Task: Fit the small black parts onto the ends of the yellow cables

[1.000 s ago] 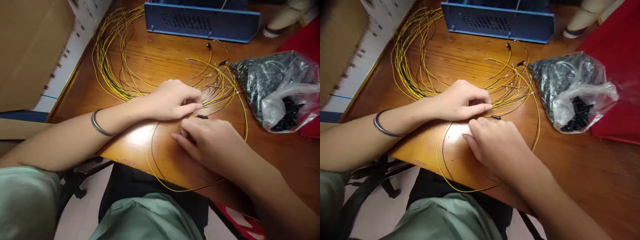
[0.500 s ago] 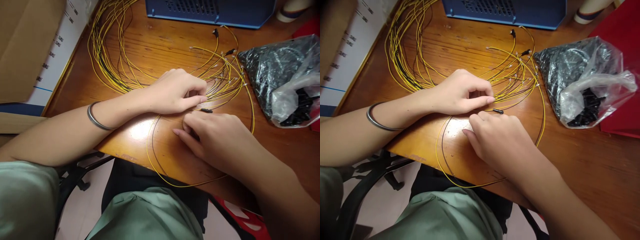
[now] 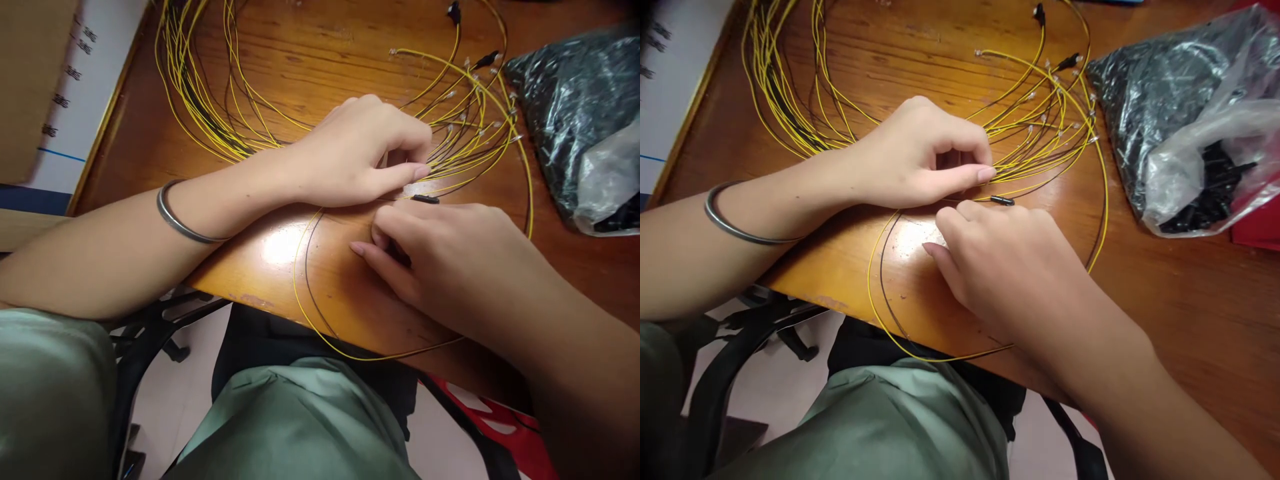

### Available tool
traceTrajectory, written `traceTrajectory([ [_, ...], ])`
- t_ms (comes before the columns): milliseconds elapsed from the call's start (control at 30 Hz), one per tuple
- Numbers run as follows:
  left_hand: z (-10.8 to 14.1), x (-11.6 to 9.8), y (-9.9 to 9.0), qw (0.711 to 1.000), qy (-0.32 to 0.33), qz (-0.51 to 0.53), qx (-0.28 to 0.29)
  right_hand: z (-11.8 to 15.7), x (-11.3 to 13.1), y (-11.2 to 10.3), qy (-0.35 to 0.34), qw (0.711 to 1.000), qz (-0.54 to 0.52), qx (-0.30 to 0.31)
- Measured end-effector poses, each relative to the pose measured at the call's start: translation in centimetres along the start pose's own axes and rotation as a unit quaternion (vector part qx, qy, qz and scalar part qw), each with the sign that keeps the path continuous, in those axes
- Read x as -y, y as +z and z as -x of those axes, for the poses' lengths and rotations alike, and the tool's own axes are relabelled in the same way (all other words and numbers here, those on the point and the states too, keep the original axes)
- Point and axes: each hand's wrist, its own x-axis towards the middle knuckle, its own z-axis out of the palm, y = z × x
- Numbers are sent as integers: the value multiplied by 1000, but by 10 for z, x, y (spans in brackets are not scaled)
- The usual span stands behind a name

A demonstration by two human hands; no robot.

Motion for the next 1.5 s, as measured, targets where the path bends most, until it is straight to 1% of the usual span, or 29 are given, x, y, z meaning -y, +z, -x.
traceTrajectory([
  [367, -1, -2, -3, 1000, 14, 1, 10, 0, 6, -4, -5, 1000, -7, 10],
  [533, 0, -3, -2, 1000, 16, 3, -4, -4, 3, 0, 8, 1000, -23, 18],
  [733, 0, 0, 0, 1000, -4, 1, -3, -6, -1, 3, 13, 998, -50, 33],
  [867, 0, 1, -1, 1000, 2, -7, 5, -6, -1, 2, 8, 998, -63, 27],
  [1033, 1, 4, 0, 1000, 15, -20, 0, -6, 0, 1, 10, 996, -73, 44],
  [1133, 1, 5, 0, 1000, 19, -22, -6, -6, 0, 2, 10, 996, -77, 40],
  [1267, 1, 5, 1, 1000, 19, -24, -2, -5, -1, 3, 6, 996, -83, 34],
  [1500, 2, 5, 1, 999, 26, -32, -1, -6, 0, 3, 9, 994, -101, 40],
])
